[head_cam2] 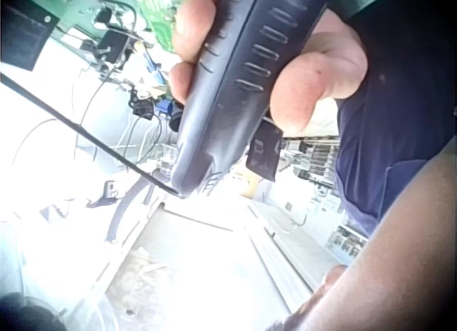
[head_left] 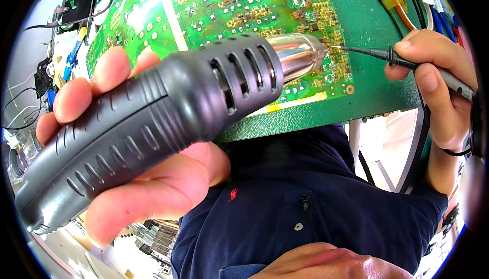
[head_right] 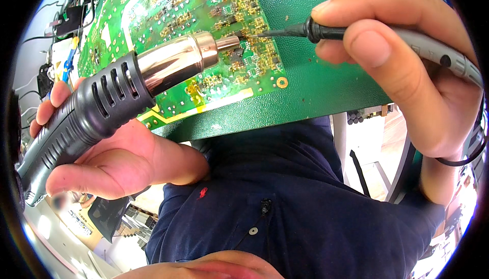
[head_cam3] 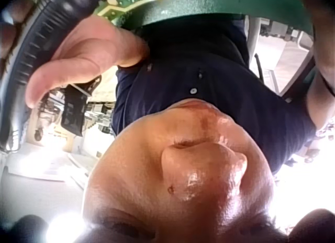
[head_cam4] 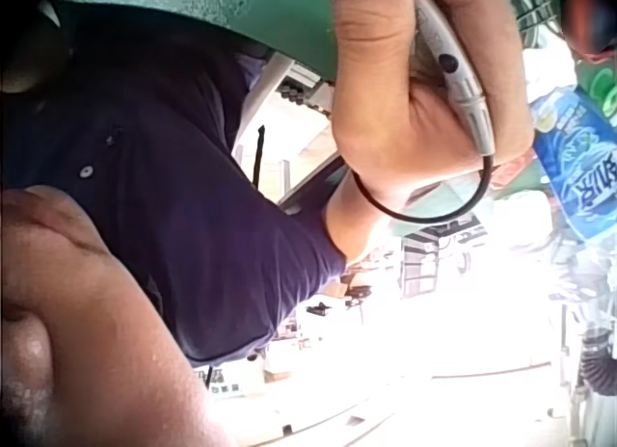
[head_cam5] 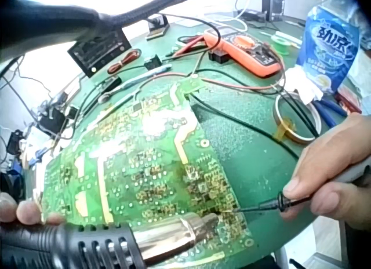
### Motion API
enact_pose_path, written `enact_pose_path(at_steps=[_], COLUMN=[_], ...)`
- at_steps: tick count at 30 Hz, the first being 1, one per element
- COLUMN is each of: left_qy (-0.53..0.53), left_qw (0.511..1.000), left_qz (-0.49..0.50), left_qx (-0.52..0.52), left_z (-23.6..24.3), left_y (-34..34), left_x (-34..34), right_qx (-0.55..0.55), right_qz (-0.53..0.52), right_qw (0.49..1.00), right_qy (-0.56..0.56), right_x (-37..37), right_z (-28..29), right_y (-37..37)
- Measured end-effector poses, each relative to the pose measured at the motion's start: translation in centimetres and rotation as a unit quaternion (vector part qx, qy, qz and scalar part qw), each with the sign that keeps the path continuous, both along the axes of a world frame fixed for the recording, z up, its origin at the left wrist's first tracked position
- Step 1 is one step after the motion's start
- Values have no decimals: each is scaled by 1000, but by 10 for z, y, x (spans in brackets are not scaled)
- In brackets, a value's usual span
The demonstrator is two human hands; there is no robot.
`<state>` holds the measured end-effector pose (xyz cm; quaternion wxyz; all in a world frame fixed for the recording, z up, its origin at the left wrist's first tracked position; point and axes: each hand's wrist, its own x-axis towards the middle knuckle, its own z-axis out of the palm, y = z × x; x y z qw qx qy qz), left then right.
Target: The person flips over a large circuit board, applies liquid from a tube to several points, uses a heat gun while probing components, and then uses a soldering iron with a copper braid on the board.
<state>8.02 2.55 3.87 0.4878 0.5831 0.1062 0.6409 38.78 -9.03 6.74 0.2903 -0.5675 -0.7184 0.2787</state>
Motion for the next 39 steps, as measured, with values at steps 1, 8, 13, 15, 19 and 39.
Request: enact_pose_path(at_steps=[1,8,13,15,19,39], left_qy=[3,19,5,1,-11,-12], left_qw=[1000,993,1000,1000,1000,1000], left_qz=[2,113,9,9,-5,3], left_qx=[3,14,3,0,-4,-7], left_z=[0,-5,-1,-1,0,0], left_y=[0,-3,1,1,0,1], left_x=[0,11,0,0,2,1], right_qx=[-6,-10,-3,-2,-13,-1], right_qz=[-1,8,-2,-1,6,-17], right_qw=[1000,1000,1000,1000,1000,998], right_qy=[2,-3,6,5,2,59], right_x=[1,1,-1,-2,2,-3], right_z=[0,2,0,1,3,-7], right_y=[-1,0,0,0,0,-4])
